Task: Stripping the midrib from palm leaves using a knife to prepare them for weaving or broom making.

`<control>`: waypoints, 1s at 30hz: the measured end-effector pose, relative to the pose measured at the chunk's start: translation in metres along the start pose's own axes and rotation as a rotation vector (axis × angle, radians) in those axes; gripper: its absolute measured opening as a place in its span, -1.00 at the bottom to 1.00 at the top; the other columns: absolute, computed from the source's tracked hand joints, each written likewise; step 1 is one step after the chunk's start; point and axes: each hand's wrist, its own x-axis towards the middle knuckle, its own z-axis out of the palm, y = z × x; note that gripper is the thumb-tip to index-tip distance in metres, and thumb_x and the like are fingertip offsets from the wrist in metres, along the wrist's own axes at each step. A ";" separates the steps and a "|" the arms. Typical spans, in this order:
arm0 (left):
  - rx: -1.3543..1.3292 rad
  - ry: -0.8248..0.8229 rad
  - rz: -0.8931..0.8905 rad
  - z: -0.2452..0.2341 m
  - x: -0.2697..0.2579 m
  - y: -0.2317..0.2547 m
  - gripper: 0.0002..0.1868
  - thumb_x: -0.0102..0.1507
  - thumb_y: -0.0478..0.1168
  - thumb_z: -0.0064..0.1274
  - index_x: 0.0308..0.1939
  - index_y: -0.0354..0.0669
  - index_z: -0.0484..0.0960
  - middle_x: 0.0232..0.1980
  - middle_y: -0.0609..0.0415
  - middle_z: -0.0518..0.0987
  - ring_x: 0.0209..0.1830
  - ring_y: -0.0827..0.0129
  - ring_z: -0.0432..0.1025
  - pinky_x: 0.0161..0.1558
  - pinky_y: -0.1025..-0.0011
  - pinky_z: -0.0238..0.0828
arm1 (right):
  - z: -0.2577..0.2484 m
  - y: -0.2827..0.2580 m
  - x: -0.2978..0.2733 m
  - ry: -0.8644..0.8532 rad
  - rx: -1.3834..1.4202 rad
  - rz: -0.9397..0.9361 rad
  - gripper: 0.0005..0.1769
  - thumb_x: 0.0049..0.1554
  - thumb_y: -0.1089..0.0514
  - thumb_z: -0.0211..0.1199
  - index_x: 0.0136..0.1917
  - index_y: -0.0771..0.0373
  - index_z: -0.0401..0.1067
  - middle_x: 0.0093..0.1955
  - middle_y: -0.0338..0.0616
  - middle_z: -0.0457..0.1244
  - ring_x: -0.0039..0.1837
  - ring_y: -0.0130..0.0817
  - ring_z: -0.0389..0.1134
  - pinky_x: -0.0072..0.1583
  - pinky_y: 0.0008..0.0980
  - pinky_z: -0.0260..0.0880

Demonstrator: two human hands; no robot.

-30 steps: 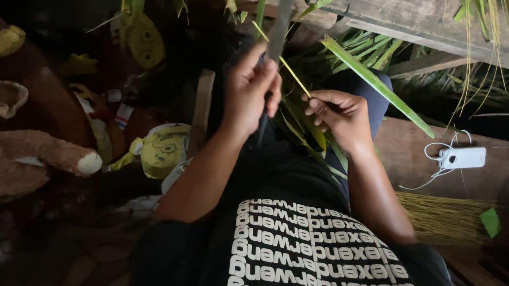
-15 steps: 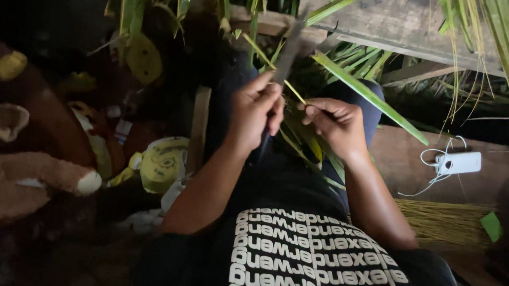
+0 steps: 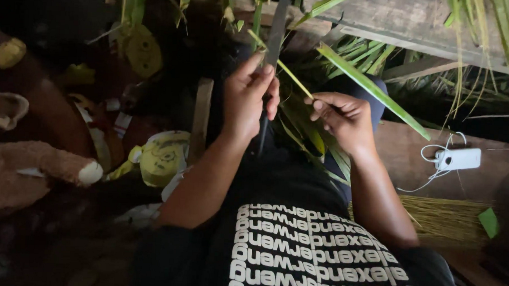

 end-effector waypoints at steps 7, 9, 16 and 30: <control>-0.085 -0.031 0.014 -0.006 -0.006 0.025 -0.64 0.38 -0.36 -0.14 0.27 -0.31 0.36 -0.47 0.08 0.44 -0.75 0.51 0.17 -0.76 0.53 0.08 | -0.009 -0.008 0.000 -0.049 -0.020 0.176 -0.85 0.22 0.27 0.17 0.01 0.32 0.52 -0.35 -0.22 0.28 -0.44 -0.64 0.07 -0.37 -0.71 -0.01; -0.006 -0.091 -0.045 0.015 -0.028 0.010 -0.62 0.37 -0.39 -0.20 0.29 -0.18 0.31 -0.51 0.08 0.35 -0.85 0.40 0.29 -0.89 0.49 0.26 | -0.006 0.001 0.004 -0.001 0.059 0.066 -0.87 0.19 0.40 0.13 -0.02 0.48 0.46 -0.38 0.06 0.28 -0.48 -0.58 0.15 -0.51 -0.71 0.11; -0.086 -0.210 -0.116 0.001 -0.028 -0.020 -0.53 0.36 -0.42 -0.18 0.37 -0.23 0.27 -0.65 -0.04 0.40 -0.92 0.35 0.27 -0.94 0.51 0.17 | 0.005 0.003 0.010 -0.062 -0.035 -0.042 -0.88 0.15 0.46 0.17 -0.01 0.51 0.45 -0.39 0.11 0.29 -0.53 -0.55 0.16 -0.53 -0.67 0.09; -0.092 -0.122 -0.031 -0.021 -0.031 -0.019 -0.53 0.35 -0.41 -0.13 0.36 -0.23 0.29 -0.64 -0.17 0.42 -0.94 0.22 0.27 -0.98 0.44 0.08 | 0.016 0.004 0.009 -0.121 -0.032 -0.003 -0.82 0.18 0.42 0.13 0.05 0.48 0.46 -0.34 0.13 0.30 -0.47 -0.45 0.27 -0.48 -0.64 0.22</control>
